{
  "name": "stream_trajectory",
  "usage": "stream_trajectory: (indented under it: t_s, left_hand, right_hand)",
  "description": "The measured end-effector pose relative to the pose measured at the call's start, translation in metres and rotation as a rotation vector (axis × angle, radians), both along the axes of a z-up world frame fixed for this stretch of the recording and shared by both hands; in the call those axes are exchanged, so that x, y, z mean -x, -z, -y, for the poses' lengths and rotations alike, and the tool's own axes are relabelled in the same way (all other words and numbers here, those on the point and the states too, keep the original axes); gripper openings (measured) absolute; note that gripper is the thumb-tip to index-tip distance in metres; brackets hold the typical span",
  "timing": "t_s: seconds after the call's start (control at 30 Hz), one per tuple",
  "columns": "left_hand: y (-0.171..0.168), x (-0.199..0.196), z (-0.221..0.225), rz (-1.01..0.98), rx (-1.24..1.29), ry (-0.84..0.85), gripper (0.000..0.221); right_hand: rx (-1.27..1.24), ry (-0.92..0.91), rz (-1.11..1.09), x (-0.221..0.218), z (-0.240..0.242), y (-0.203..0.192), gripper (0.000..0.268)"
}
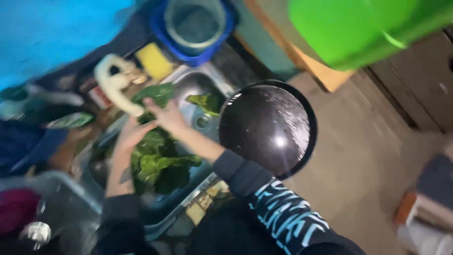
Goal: Washing and cleaning green leafy vegetables in a kitchen sink.
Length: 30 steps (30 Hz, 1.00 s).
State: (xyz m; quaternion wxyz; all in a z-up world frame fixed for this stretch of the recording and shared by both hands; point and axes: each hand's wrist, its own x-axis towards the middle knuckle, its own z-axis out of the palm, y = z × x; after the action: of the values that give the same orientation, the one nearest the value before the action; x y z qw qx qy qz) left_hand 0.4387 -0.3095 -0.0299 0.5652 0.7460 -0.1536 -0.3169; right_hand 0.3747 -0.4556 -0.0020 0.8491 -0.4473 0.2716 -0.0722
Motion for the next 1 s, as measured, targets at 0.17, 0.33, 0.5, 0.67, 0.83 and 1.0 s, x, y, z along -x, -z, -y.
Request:
stream_trajectory:
  t_s: [0.17,0.33,0.5,0.67,0.83,1.0]
  left_hand:
    - [-0.005,0.000,0.000,0.356,-0.074,0.124,0.062]
    - [0.021,0.018,-0.003,0.194,0.019,-0.164,0.042]
    - [0.017,0.055,0.001,-0.140,0.384,-0.615,0.034]
    - [0.034,0.076,-0.023,-0.663,0.939,-0.776,0.046]
    - [0.010,0.097,-0.029,-0.811,1.209,-0.875,0.046]
    - [0.009,0.100,-0.031,-0.817,1.379,-0.967,0.043]
  right_hand:
    - [0.523,-0.087,0.193,0.010,0.004,-0.014,0.039]
    - [1.003,-0.243,0.157,0.015,0.021,-0.010,0.044]
    - [1.209,-0.303,0.176,0.025,0.023,-0.015,0.066]
    - [1.250,-0.374,0.222,0.013,0.016,-0.009,0.102]
    - [1.046,-0.545,0.144,-0.004,0.004,0.001,0.109]
    - [0.691,-0.809,0.011,-0.019,-0.004,0.016,0.098]
